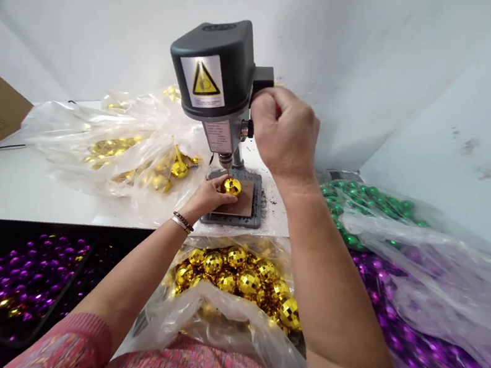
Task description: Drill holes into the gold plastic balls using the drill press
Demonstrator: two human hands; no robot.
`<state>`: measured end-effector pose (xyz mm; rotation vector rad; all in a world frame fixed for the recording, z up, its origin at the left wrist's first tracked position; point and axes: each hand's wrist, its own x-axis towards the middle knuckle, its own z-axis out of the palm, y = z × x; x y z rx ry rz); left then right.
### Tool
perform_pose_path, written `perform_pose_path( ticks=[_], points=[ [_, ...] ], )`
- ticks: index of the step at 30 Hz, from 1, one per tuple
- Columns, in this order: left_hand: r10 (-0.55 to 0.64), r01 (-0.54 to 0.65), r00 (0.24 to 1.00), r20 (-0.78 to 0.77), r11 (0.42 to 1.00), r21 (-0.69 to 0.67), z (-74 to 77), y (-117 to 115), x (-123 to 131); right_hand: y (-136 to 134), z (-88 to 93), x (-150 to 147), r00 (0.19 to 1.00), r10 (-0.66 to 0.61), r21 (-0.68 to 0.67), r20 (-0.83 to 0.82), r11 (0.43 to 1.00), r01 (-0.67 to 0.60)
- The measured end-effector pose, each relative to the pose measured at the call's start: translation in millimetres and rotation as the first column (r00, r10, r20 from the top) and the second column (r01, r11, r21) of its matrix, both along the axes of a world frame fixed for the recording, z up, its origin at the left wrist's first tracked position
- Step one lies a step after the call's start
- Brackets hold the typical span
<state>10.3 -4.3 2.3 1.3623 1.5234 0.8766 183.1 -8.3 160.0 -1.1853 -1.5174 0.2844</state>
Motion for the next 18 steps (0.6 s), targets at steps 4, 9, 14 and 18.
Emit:
perform_pose_path(
  ticks=[4, 9, 14, 18],
  points=[
    [0.024, -0.023, 0.999, -0.025, 0.999, 0.035, -4.7, -0.6, -0.6, -9.0, -18.0, -0.8, 0.999, -0.027, 0.017, -0.019, 0.999, 0.027],
    [0.037, -0.036, 0.999, -0.018, 0.998, 0.054, -7.9, -0.1, -1.8, -13.1, -34.3, -0.5, 0.999, -0.044, 0.068, -0.015, 0.997, 0.045],
    [-0.003, 0.003, 1.0, -0.007, 0.997, 0.076, -11.8, 2.2, -4.2, -19.6, -45.9, 2.7, 0.999, -0.03, 0.09, 0.021, 0.996, 0.028],
    [-0.013, 0.014, 1.0, -0.025, 0.998, 0.057, -14.4, 2.9, -5.1, -21.1, -50.4, 3.3, 0.996, -0.052, 0.114, 0.068, 0.993, 0.044]
  ],
)
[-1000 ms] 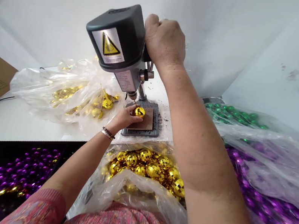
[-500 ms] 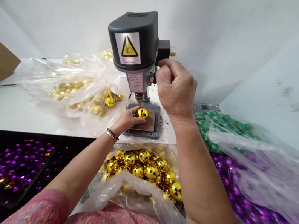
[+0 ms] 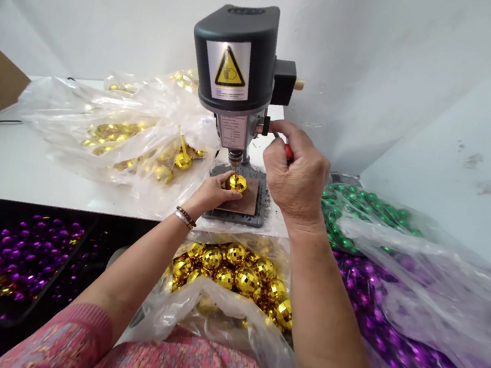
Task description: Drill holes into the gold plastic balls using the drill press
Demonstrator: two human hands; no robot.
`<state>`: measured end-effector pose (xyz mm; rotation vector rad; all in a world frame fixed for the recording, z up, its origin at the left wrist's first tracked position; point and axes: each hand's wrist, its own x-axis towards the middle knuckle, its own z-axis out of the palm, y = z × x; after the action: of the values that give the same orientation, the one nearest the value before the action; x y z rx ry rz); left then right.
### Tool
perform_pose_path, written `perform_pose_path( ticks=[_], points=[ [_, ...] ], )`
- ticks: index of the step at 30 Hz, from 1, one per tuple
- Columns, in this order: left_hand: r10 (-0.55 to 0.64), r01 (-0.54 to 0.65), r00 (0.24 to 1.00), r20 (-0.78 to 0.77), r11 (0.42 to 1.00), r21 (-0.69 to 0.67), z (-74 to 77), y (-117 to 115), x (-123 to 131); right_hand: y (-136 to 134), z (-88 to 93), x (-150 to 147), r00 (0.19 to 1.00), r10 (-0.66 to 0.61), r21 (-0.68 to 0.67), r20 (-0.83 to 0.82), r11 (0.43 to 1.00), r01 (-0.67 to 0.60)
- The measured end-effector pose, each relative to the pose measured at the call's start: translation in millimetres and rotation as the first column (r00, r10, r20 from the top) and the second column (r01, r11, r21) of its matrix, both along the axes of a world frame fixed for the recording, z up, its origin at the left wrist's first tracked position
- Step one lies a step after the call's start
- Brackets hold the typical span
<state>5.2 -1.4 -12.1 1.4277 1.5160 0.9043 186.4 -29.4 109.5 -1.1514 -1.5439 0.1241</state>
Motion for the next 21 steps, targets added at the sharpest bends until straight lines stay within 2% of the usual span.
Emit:
perform_pose_path(
  ticks=[8, 15, 21],
  points=[
    [0.025, -0.028, 0.998, 0.064, 0.999, 0.045, -8.2, 0.3, -1.5, 2.7, -21.2, -1.4, 1.0, -0.012, 0.098, 0.019, 0.995, 0.01],
    [-0.021, 0.023, 0.998, -0.067, 0.999, 0.031, -3.4, -3.0, -0.7, 10.7, -37.8, -3.5, 0.999, -0.01, 0.179, -0.043, 0.984, 0.018],
    [-0.018, 0.021, 0.996, -0.083, 0.999, 0.038, -2.8, -4.5, -1.3, 10.4, -62.5, -4.4, 0.997, -0.019, 0.167, -0.069, 0.985, 0.03]
  ],
)
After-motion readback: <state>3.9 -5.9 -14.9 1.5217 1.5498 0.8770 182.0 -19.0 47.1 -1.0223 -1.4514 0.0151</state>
